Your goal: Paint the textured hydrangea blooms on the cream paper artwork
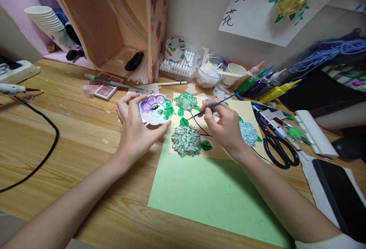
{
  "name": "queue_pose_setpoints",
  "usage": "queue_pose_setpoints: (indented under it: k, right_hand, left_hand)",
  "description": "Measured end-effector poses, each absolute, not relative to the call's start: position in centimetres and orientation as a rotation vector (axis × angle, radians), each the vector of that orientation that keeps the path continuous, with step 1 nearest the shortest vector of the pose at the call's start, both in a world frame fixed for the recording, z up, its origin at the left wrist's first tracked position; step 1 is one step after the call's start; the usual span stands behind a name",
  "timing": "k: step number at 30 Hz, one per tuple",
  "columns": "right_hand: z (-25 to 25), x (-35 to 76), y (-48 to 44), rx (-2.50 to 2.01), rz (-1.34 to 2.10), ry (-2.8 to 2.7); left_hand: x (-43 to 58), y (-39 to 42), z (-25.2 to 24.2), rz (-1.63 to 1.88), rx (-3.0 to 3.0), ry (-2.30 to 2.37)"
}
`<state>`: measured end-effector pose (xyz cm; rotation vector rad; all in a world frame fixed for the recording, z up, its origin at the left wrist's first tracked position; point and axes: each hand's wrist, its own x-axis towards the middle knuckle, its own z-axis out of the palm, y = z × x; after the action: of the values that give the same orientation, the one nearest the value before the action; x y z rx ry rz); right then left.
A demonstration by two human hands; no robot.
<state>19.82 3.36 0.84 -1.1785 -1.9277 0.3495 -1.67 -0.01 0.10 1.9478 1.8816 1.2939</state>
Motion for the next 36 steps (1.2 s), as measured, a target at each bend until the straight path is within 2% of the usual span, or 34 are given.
queue_pose_setpoints:
  k: [10,23,36]
  right_hand:
    - [0.62,19.88,3.59,-1.160,0.341,-1.938]
    - [0.65,19.90,3.46,-1.101,0.132,-2.023]
    - [0.72,19.33,2.76,-1.038,0.199,-2.045]
  left_hand:
    - [-1.69,0.00,0.12,1.306,1.953,1.863]
    - [-1.69,-0.04,0.18,1.280,1.955,1.876]
    - [-1.67,-0.01,0.15,1.304,1.947,1.866]
